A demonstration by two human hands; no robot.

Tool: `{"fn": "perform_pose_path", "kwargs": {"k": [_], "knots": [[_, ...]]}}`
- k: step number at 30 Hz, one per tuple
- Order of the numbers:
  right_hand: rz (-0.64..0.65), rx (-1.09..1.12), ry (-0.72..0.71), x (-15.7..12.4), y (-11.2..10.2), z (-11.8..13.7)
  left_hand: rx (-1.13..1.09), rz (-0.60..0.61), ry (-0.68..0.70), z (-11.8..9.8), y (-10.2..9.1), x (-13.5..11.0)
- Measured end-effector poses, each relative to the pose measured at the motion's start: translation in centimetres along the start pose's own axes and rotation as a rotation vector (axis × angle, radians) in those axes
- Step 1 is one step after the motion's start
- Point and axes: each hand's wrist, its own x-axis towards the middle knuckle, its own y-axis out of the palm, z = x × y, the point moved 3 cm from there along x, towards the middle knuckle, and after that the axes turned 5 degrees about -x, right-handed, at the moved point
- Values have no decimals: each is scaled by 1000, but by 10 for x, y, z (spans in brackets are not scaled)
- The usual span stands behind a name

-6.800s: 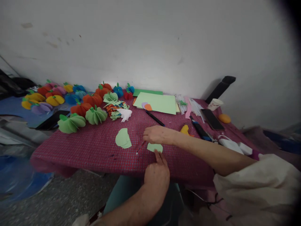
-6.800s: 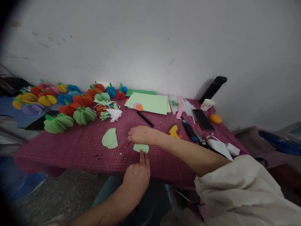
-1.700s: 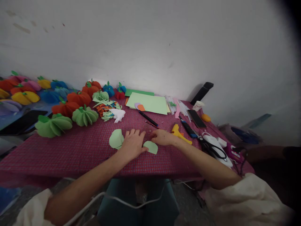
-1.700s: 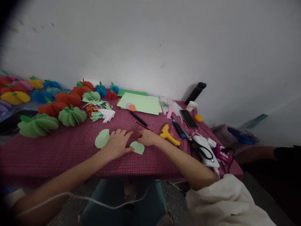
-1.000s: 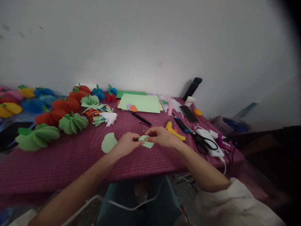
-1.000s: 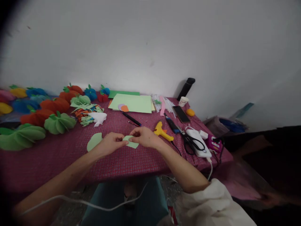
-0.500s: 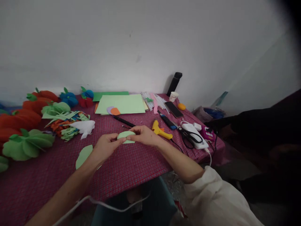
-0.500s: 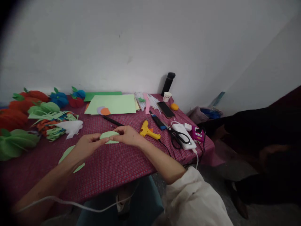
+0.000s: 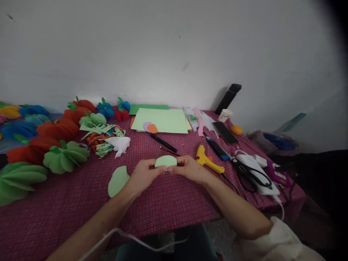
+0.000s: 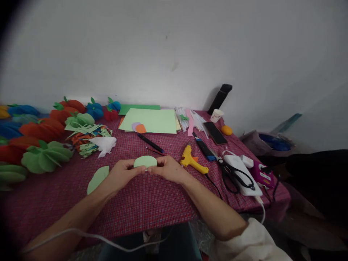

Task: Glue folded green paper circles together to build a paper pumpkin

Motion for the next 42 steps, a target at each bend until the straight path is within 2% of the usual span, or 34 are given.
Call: {"fn": "perform_pose_path", "kwargs": {"k": [6, 14, 19, 24, 29, 34, 42], "knots": [[-25, -86, -19, -1, 0, -5, 38, 31, -37, 5, 0, -2], [-35, -171, -61, -2, 2, -4, 4, 39, 7, -1, 3, -3], [-16, -149, -78, -3, 4, -3, -84, 30, 10, 3, 1, -1], [-135, -143, -96, -3, 0, 0, -62, 4, -9, 2, 0, -1], [-151, -131, -68, -3, 0, 3, -169, -37, -21, 1, -1, 1], [-185, -54, -101, -3, -2, 6, -116, -18, -11, 3, 1, 2], [-207, -105, -96, -4, -1, 6, -148, -52, 18, -3, 0, -1]]}}
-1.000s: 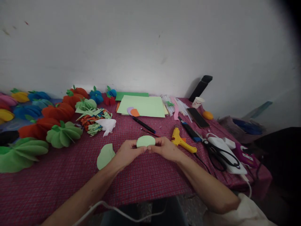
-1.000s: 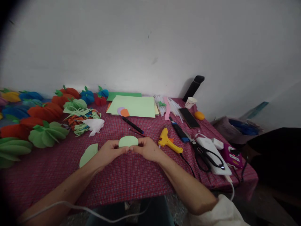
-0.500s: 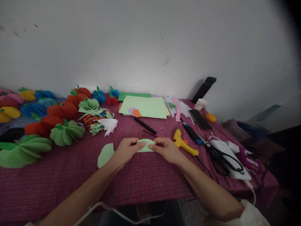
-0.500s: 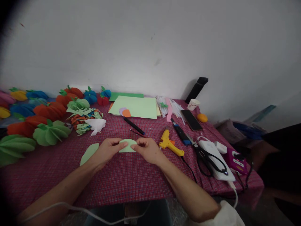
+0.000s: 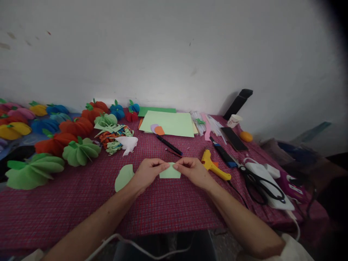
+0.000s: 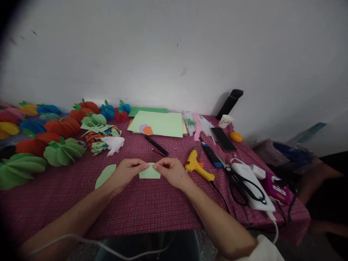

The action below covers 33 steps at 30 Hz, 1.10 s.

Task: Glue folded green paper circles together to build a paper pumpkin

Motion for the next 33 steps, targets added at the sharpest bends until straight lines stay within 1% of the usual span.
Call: {"fn": "perform_pose_path", "kwargs": {"k": [3, 9, 14, 20, 23, 26, 29, 31, 33], "knots": [[11, 8, -5, 0, 2, -2, 28, 20, -6, 2, 2, 0], [-7, -49, -10, 1, 2, -8, 37, 66, -2, 5, 5, 0], [47, -35, -2, 1, 5, -7, 44, 81, 8, 8, 3, -1], [63, -45, -4, 0, 6, -8, 67, 131, 46, 10, 2, 0], [75, -39, 19, 1, 6, -9, 89, 112, 76, 10, 1, 1], [58, -78, 10, 1, 5, -9, 81, 82, 74, 10, 1, 1], [23, -135, -24, 1, 4, -7, 72, 102, 64, 10, 3, 0], [12, -124, -19, 1, 3, -7, 81, 104, 76, 9, 2, 0], [38, -89, 6, 1, 3, -7, 99, 62, 85, 8, 0, 0]]}}
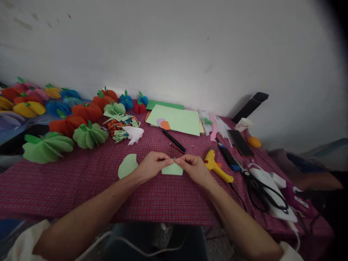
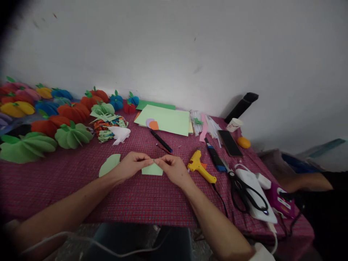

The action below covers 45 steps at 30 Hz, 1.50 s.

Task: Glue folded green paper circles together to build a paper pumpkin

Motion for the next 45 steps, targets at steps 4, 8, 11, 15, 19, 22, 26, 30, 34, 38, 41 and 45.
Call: {"fn": "perform_pose_path", "kwargs": {"k": [4, 8, 11, 15, 19, 22, 26, 30, 34, 38, 41, 45], "knots": [[33, -33, 15, 0, -1, -2, 38, -66, -21, -1, -4, 0], [32, -95, -4, -1, -1, -2, 35, -31, -19, -1, -3, 0], [112, -109, 10, -2, 2, -1, 35, -70, -7, -1, -4, 0], [120, -156, -11, -3, 1, 0, 28, -74, -44, -1, -5, 0], [21, -103, -19, 0, -4, -3, 49, -33, -61, 2, -5, -1], [41, -55, -17, 0, -3, -4, 48, -27, -58, 4, -5, -1], [114, 26, -35, -1, 1, -2, 2, -5, -61, 0, -3, -2], [69, 69, -36, -2, 2, 2, -24, 22, -82, -3, 0, -4], [120, 72, -36, -2, 4, 3, -30, 24, -81, -3, 1, -5], [101, 25, -48, -1, 4, 1, -28, 44, -71, -2, 1, -5], [125, 40, -40, -1, 4, -1, -84, 90, -49, -4, 4, -4], [124, 18, -23, -2, 2, -2, -86, 101, -33, -6, 3, -3]]}}
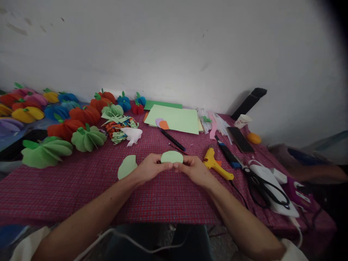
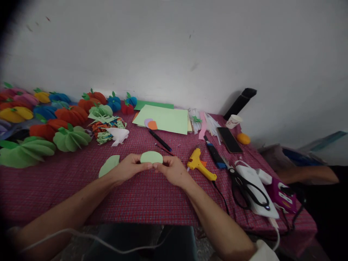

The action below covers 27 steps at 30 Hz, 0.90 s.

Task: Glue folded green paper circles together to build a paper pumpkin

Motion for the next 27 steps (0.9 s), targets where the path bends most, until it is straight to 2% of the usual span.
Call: {"fn": "perform_pose_path", "kwargs": {"k": [4, 7, 11, 18, 23, 27], "knots": [[-19, -22, 45, -1, -1, 2, 112, -131, -7, 0, -9, 0], [-28, 34, 22, -1, -1, 5, 229, -182, 49, -1, -13, 0], [-108, 38, -10, -1, -4, 6, 376, -185, 172, -4, -11, -1], [-91, 0, -23, -2, -2, 9, 462, -204, 257, -9, -10, -3], [-119, -90, -30, -3, -1, 10, 383, -157, 223, -8, -6, -3], [-64, -55, -29, -3, 2, 10, 329, -122, 206, -8, -6, -2]]}}
